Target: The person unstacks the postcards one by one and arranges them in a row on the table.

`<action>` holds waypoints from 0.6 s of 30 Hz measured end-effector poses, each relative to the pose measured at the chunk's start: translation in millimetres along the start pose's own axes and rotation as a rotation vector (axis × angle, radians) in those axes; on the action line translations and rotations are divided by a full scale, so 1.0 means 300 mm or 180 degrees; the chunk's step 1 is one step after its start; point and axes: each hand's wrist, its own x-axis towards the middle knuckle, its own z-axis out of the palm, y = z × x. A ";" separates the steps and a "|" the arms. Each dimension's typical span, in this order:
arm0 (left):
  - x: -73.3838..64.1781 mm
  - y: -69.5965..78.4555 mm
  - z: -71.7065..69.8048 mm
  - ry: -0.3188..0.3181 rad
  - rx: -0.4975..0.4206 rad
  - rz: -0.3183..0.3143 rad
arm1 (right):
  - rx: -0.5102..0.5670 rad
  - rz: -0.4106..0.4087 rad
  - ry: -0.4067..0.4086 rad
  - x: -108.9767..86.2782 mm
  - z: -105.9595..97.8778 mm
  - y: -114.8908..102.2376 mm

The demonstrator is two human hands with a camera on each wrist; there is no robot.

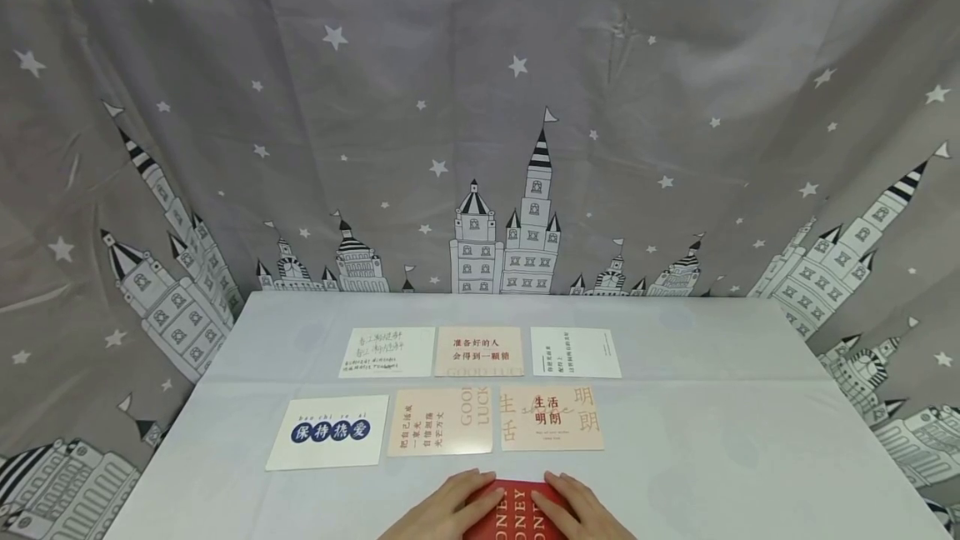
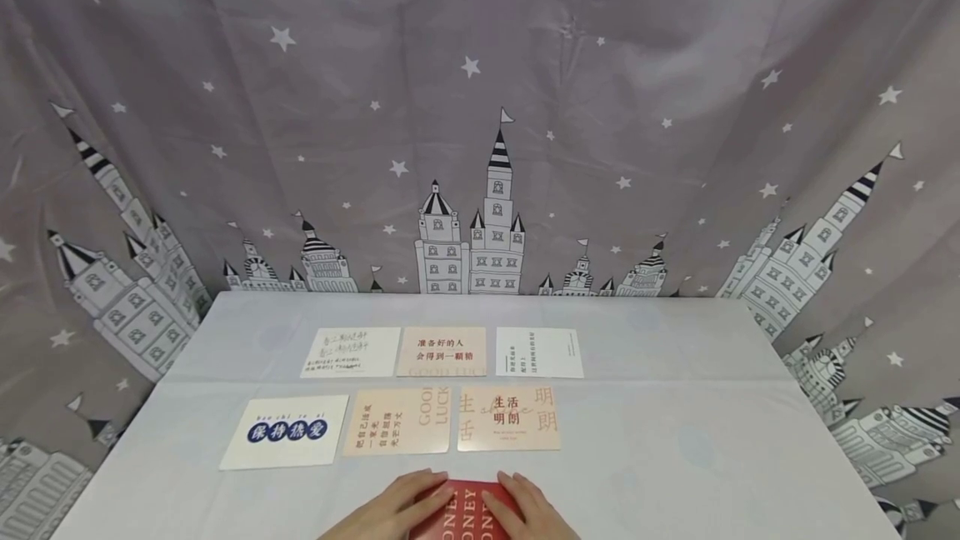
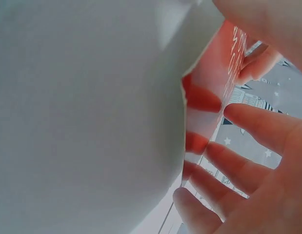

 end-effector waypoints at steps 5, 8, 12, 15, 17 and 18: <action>0.019 0.002 -0.004 -0.0002 0.0056 0.0029 | 0.0088 0.0037 -0.0166 0.008 -0.019 0.011; 0.032 0.004 -0.005 -0.0049 0.0084 -0.0003 | 0.0190 0.0052 -0.0218 0.013 -0.031 0.022; 0.048 0.008 -0.008 -0.0137 0.0091 -0.0078 | 0.0333 0.0084 -0.0288 0.015 -0.044 0.040; 0.059 0.011 -0.008 -0.0188 0.0083 -0.0121 | 0.0438 0.0115 -0.0402 0.018 -0.055 0.057; 0.066 0.012 -0.006 -0.0192 0.0103 -0.0142 | 0.0489 0.0114 -0.0452 0.021 -0.064 0.069; 0.070 0.013 -0.005 -0.0186 0.0118 -0.0149 | 0.0499 0.0107 -0.0461 0.023 -0.068 0.076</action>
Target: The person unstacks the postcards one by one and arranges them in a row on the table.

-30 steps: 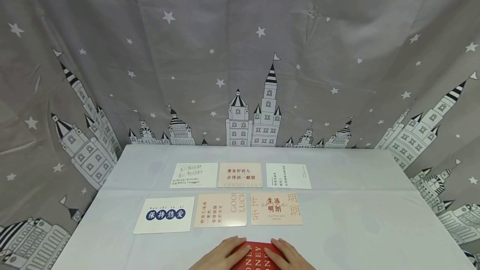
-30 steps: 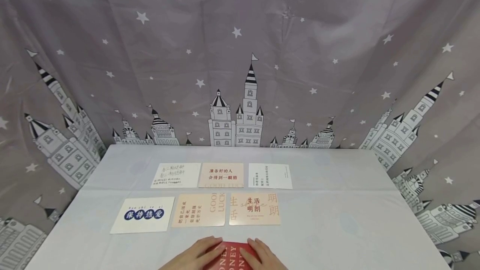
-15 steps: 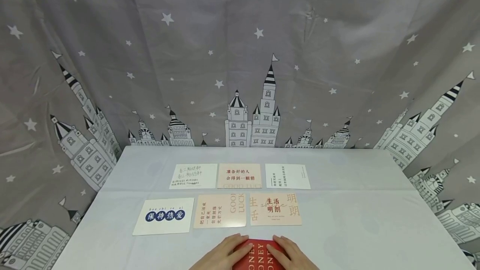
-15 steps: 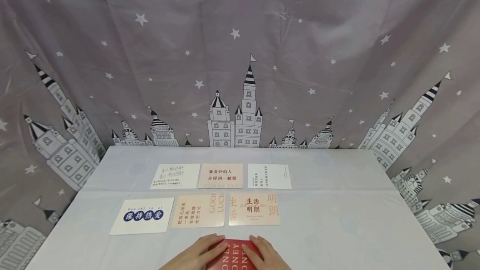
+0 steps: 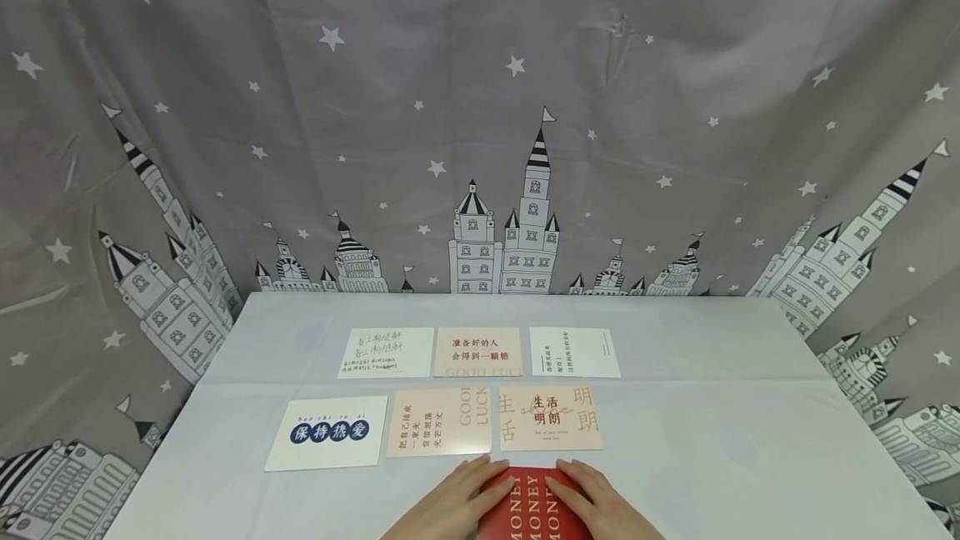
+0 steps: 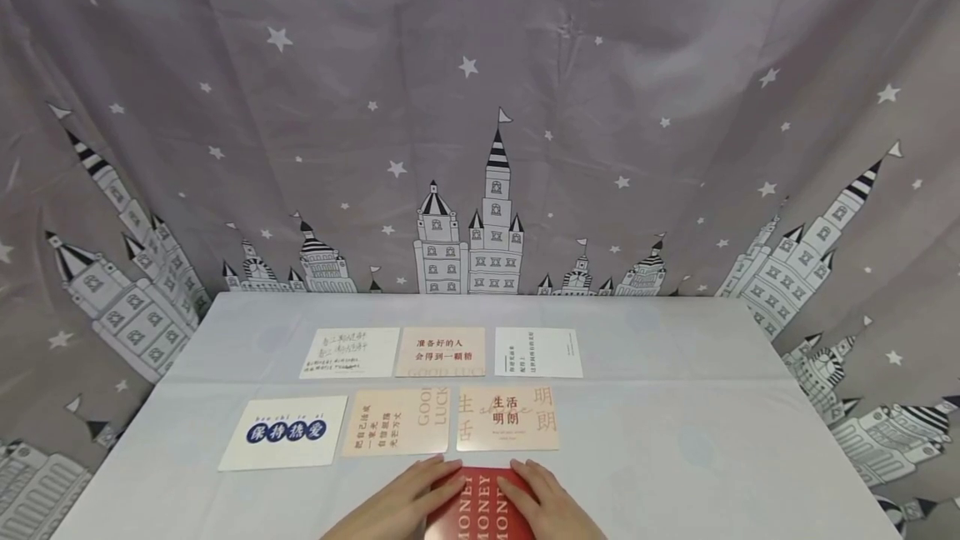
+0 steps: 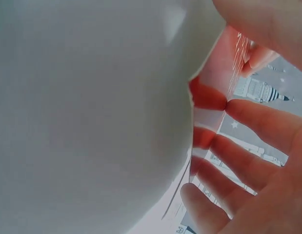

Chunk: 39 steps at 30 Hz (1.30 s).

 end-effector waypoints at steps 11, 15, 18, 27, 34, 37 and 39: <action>0.041 0.018 0.004 0.0109 0.0225 -0.0004 | 0.0053 0.0088 -0.0030 0.000 -0.052 0.027; 0.063 0.025 0.006 0.0093 0.0262 -0.0059 | 0.0119 0.0225 -0.0105 0.000 -0.071 0.036; 0.083 0.029 0.005 0.0006 0.0198 -0.0178 | 0.0255 0.0395 -0.0237 0.004 -0.087 0.045; 0.134 0.035 -0.003 -0.0164 0.0157 -0.0282 | 0.0633 0.0831 -0.0536 0.010 -0.124 0.069; 0.175 0.030 -0.007 -0.0042 0.0450 -0.0063 | 0.0278 0.0752 -0.0439 0.005 -0.153 0.084; 0.195 0.024 -0.005 0.0002 0.0552 0.0004 | 0.0140 0.0717 -0.0383 0.004 -0.161 0.094; 0.209 0.021 -0.004 -0.0024 0.0563 -0.0015 | 0.0043 0.0686 -0.0333 0.004 -0.164 0.102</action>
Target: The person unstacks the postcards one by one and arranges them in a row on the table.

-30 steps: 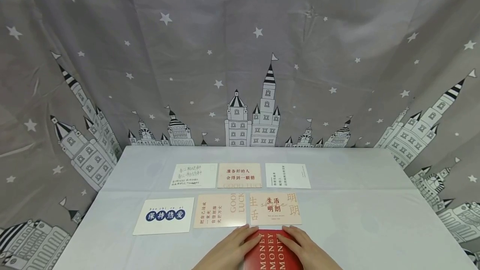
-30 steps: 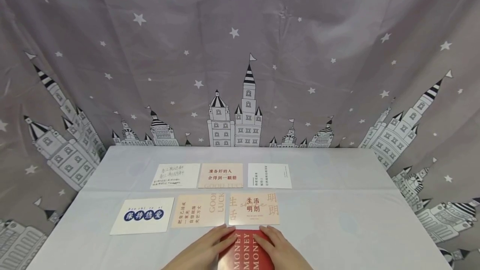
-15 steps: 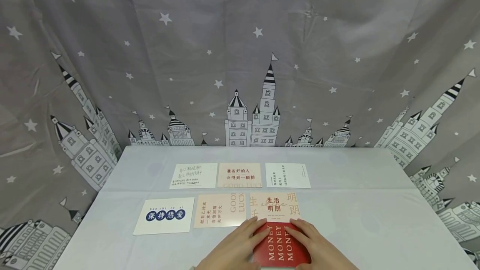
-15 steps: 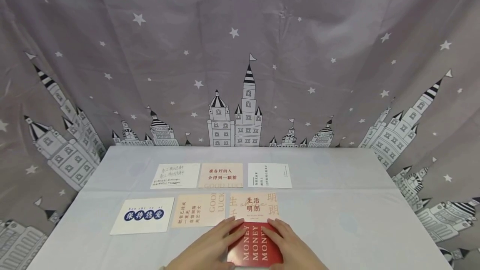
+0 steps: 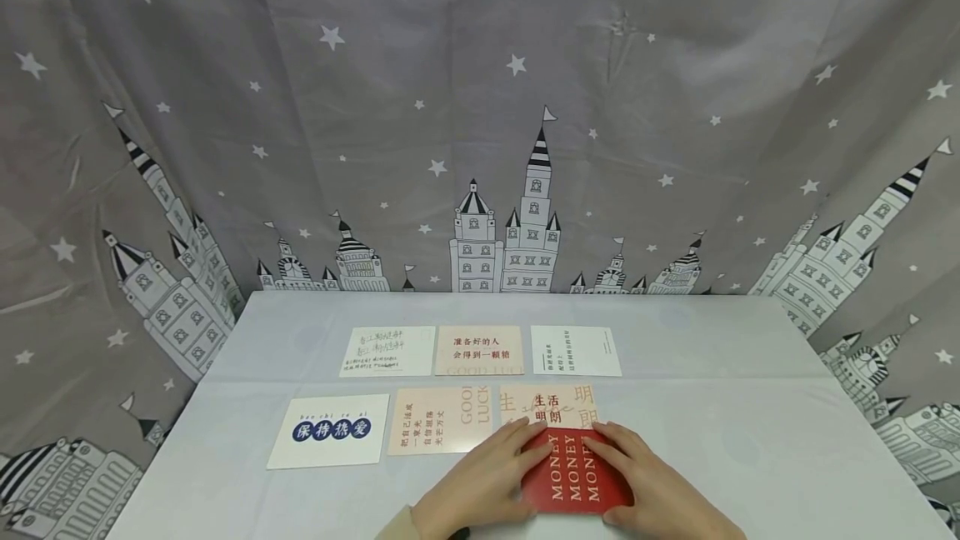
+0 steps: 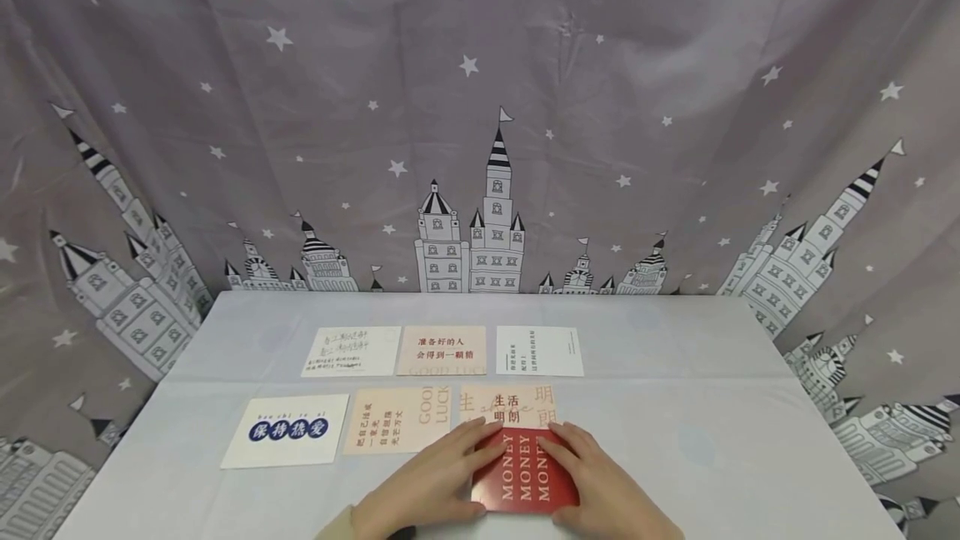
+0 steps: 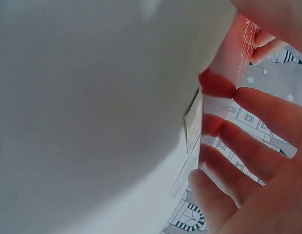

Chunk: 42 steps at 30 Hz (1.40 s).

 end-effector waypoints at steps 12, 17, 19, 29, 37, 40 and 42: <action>0.059 -0.011 0.009 0.0000 -0.0004 0.0043 | -0.0136 -0.0025 0.0183 0.011 -0.025 0.034; 0.080 -0.014 0.015 -0.0036 -0.0056 0.0017 | -0.0158 -0.0067 0.0250 0.014 -0.032 0.052; 0.090 -0.015 0.017 -0.0040 -0.0045 0.0023 | -0.0157 -0.0045 0.0262 0.015 -0.035 0.058; 0.130 -0.019 0.021 -0.0032 -0.0029 0.0059 | -0.0063 0.0060 0.0227 0.019 -0.053 0.087; 0.169 -0.023 0.026 -0.0099 -0.0085 -0.0029 | -0.0048 0.0051 0.0241 0.028 -0.072 0.103; 0.187 -0.021 0.028 -0.0141 -0.0094 -0.0065 | -0.0035 0.0051 0.0239 0.029 -0.077 0.114; 0.198 -0.018 0.029 -0.0162 -0.0075 -0.0076 | -0.0035 0.0043 0.0250 0.028 -0.079 0.123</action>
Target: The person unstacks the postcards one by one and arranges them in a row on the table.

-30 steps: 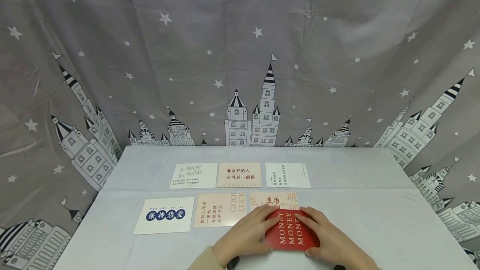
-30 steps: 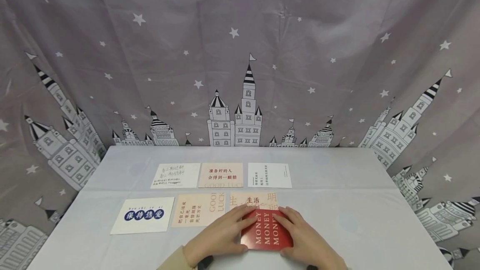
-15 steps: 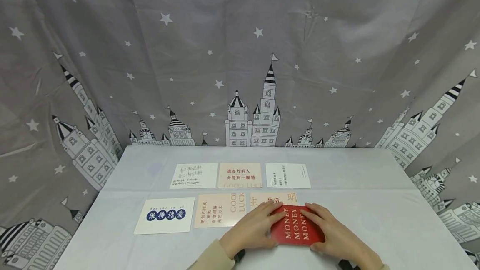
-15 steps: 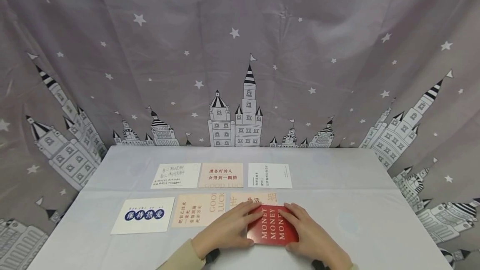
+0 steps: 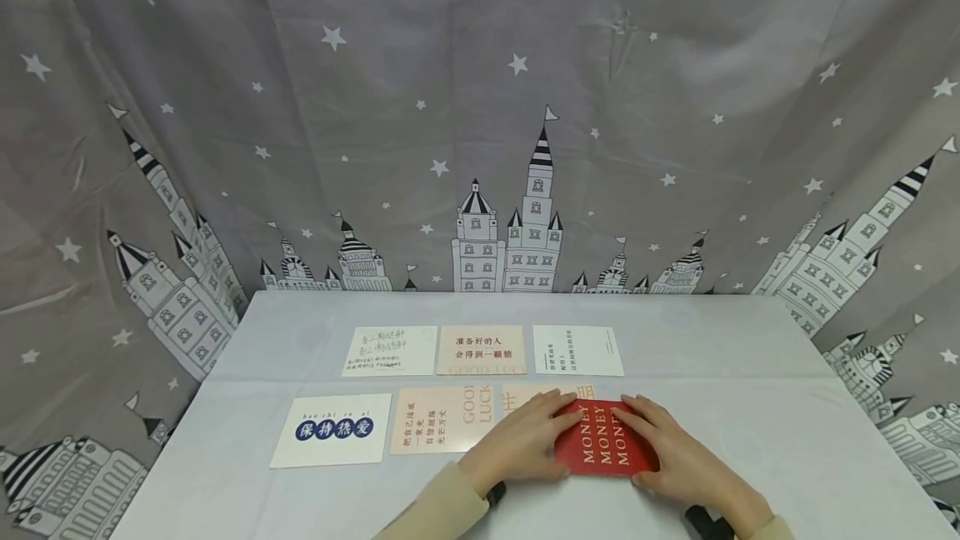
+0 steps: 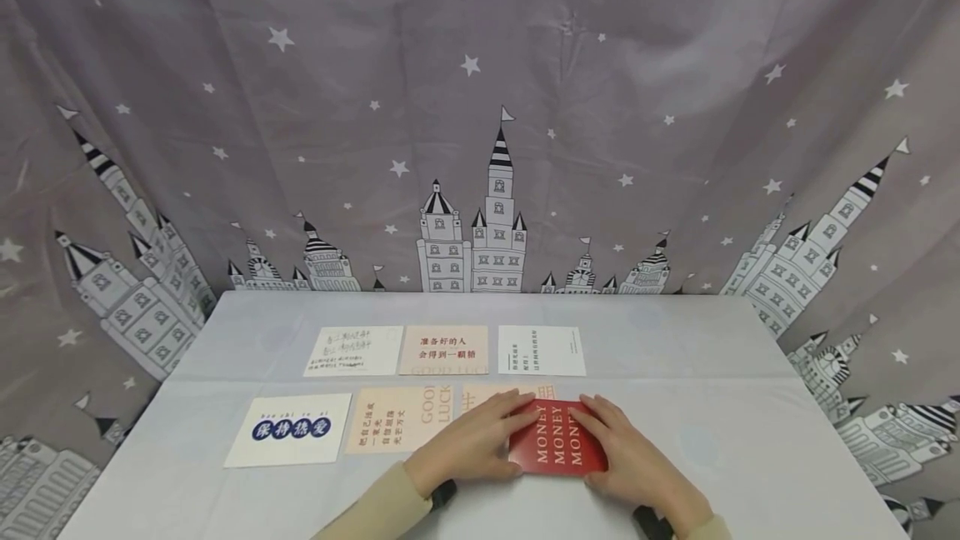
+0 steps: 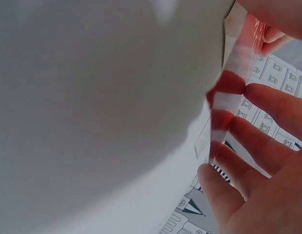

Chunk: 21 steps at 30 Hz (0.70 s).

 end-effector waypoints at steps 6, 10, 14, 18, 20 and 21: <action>0.034 0.012 0.009 0.0002 0.0029 -0.0008 | 0.0006 0.0021 0.0024 -0.001 -0.006 0.034; 0.054 0.022 0.015 -0.0014 0.0023 -0.0014 | 0.0034 0.0069 0.0013 -0.003 -0.012 0.053; 0.066 0.031 0.017 -0.0038 0.0014 -0.0041 | 0.0064 0.0094 -0.0001 -0.006 -0.016 0.065; 0.077 0.039 0.021 -0.0057 0.0028 -0.0069 | 0.0058 0.0122 -0.0011 -0.007 -0.019 0.075; 0.084 0.044 0.023 -0.0074 0.0045 -0.0091 | 0.0056 0.0137 -0.0010 -0.007 -0.020 0.082; 0.088 0.046 0.024 -0.0078 0.0053 -0.0098 | 0.0054 0.0147 -0.0011 -0.007 -0.022 0.084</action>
